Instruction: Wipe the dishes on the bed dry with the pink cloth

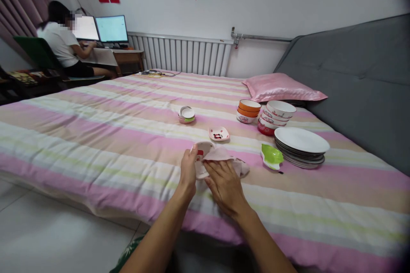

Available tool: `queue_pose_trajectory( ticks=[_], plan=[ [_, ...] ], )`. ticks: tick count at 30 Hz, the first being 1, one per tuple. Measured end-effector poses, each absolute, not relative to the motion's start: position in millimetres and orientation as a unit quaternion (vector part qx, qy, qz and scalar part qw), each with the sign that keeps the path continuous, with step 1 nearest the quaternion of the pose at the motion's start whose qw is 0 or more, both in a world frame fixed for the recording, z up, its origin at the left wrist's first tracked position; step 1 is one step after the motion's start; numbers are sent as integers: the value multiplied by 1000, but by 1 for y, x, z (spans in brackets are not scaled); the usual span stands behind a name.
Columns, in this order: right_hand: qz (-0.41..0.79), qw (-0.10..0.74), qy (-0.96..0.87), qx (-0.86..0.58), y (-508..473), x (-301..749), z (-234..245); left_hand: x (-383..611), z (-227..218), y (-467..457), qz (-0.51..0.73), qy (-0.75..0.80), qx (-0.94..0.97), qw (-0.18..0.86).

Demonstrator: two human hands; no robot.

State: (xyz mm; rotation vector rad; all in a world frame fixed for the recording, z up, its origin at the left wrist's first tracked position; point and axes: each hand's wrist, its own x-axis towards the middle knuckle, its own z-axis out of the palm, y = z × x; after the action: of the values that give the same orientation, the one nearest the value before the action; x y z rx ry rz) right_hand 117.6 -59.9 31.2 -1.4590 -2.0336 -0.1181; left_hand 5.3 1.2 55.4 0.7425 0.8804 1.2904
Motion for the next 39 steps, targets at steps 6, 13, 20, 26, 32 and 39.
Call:
queue_pose_trajectory(
  ticks=[6,13,20,26,32,39],
  plan=[
    [-30,374,-756,-537,-61,119,36,5,57,1,577,384,344,633],
    [-43,461,-679,-570,-56,124,31,12,68,-12,541,354,318,694],
    [-30,485,-642,-593,-52,137,28,17,62,-17,505,355,370,694],
    [-25,581,-556,-594,-49,137,26,24,61,-23,489,354,367,708],
    [52,654,-457,-601,-48,135,26,27,65,-26,483,357,333,727],
    [116,663,-505,-541,-48,133,29,24,74,-25,485,358,306,737]
  ],
)
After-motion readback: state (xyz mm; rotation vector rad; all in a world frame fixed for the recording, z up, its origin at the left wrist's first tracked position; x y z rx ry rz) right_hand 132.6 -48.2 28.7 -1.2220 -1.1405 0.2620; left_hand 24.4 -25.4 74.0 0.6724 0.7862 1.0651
